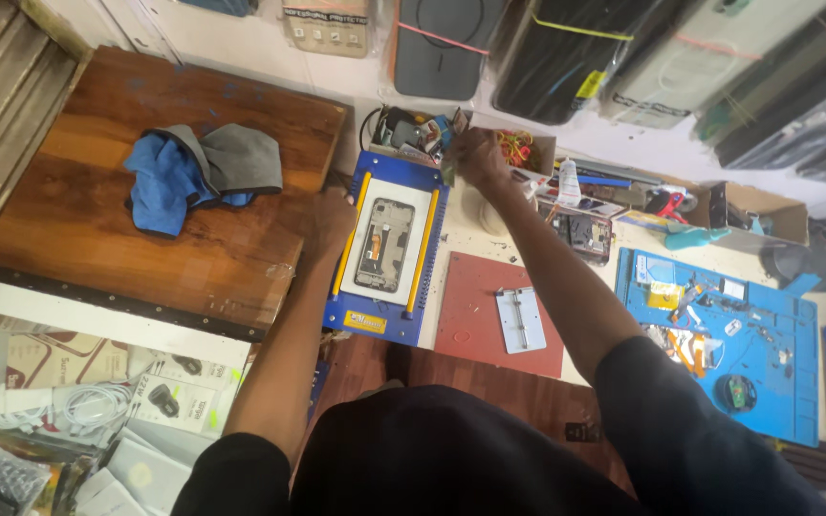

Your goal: The person disassembles a mobile device by removing components from the chassis, cleans parts with a cloth, applies liquid to the internal assembly, and uses a heating machine to separate components.

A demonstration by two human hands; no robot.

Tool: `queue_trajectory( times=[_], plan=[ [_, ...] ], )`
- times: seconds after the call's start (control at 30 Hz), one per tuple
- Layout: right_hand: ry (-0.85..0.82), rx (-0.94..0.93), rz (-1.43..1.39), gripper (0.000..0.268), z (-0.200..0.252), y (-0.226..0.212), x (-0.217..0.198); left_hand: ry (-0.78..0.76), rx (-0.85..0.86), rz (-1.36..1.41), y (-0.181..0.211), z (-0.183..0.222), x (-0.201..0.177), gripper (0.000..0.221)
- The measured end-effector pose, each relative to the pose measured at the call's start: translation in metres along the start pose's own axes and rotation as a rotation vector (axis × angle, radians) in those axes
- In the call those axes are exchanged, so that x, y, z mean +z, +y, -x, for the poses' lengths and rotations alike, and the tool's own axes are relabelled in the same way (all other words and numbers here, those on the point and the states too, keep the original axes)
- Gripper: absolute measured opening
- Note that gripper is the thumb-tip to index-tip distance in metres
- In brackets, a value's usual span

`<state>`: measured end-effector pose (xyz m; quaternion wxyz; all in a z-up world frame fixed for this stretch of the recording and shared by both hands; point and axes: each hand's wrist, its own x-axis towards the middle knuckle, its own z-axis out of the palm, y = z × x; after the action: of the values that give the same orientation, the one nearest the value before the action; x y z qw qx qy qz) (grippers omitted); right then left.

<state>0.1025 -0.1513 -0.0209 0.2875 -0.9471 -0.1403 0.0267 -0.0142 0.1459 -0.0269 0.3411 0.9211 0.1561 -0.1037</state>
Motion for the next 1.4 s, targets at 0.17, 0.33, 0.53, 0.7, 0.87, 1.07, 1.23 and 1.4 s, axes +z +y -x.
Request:
queue_trajectory(
  times=[0.17, 0.33, 0.53, 0.7, 0.87, 1.07, 1.23, 1.4],
  plan=[
    [0.415, -0.352, 0.083, 0.004, 0.036, 0.0, 0.041, -0.089, -0.066, -0.15, -0.019, 0.026, -0.006, 0.042],
    [0.558, -0.185, -0.012, 0.009, 0.09, -0.014, 0.056, -0.114, -0.032, -0.16, -0.016, 0.061, -0.017, 0.04],
    [-0.154, -0.596, -0.174, 0.02, 0.145, -0.022, 0.018, -0.158, 0.074, -0.141, -0.029, 0.041, -0.012, 0.039],
    [0.045, -0.216, -0.28, 0.02, 0.142, -0.03, -0.004, -0.136, 0.089, -0.194, -0.042, 0.02, 0.006, 0.038],
    [0.44, 0.083, -0.233, 0.008, 0.103, -0.042, 0.011, -0.151, 0.088, -0.184, -0.051, 0.004, 0.013, 0.038],
    [0.447, 0.107, -0.058, 0.011, 0.09, -0.05, 0.038, -0.254, -0.037, -0.075, -0.022, 0.023, -0.019, 0.036],
    [0.257, -0.054, -0.025, 0.013, 0.111, -0.05, 0.031, -0.353, -0.138, 0.057, 0.007, 0.04, -0.048, 0.036],
    [-0.348, -0.163, -0.006, 0.021, 0.137, -0.053, 0.008, -0.388, -0.167, 0.11, 0.015, 0.045, -0.061, 0.036]
  ],
)
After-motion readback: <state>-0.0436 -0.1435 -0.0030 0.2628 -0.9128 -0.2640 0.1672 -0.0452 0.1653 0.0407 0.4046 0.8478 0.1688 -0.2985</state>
